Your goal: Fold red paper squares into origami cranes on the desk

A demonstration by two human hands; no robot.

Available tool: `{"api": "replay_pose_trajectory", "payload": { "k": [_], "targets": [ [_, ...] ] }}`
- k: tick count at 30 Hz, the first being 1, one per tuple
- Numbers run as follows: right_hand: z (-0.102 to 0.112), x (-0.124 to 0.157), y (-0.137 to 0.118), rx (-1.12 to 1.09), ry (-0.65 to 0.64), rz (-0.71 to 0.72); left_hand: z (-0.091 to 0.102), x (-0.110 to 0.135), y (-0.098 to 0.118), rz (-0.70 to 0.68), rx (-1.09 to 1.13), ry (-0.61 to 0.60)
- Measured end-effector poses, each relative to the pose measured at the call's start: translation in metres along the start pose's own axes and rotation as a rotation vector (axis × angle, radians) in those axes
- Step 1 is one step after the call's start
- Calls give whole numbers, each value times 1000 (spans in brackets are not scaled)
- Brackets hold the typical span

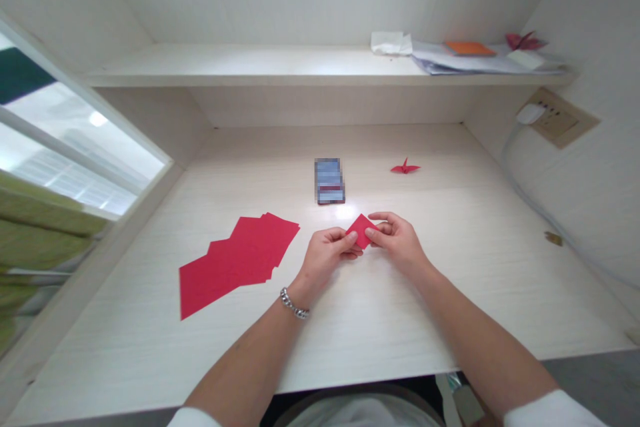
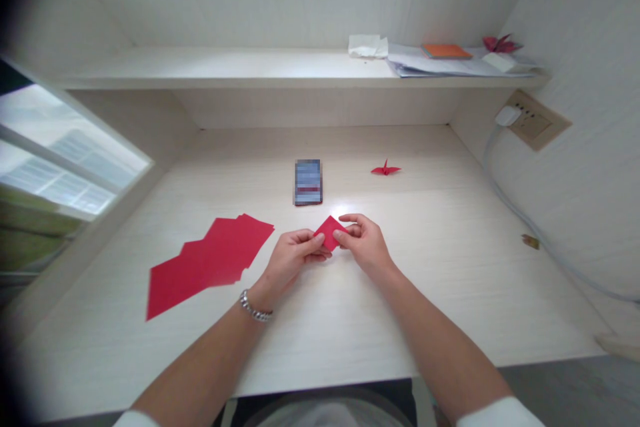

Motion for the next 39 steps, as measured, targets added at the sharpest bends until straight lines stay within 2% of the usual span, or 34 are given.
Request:
{"api": "replay_pose_trajectory", "payload": {
  "k": [4,9,12,15,20,26,31,36,39],
  "targets": [
    [0,1,-3,5,5,21,-1,1,7,-58,-37,-4],
    [-7,0,4,-16,-63,-47,-8,5,17,-138,-151,-41],
    [-7,0,0,26,-52,9,-11,5,15,-142,-197,-63],
    [-8,1,-2,30,-48,42,-7,3,12,-152,-216,-30],
    [-6,0,2,8,-36,8,-1,3,17,-194,-325,28],
    [-2,-2,2,57,-25,29,-11,5,11,-101,-283,-55],
    [-3,-1,-1,161,5,100,-11,5,9,-105,-244,-52],
    [-13,-1,9,97,-106,2,-2,4,12,-94,-179,19],
    [-12,0,7,201,-139,-7,-3,3,14,-103,-207,-6]
  ]
}}
Point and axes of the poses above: each hand's wrist, its own x-axis away from the middle knuckle, its own z-axis out of the back of the hand, y = z × x, the point moved 10 cm from there along -x, towards the middle knuckle, and after that the axes turned 1 degree about -x, right-handed, at the moved point
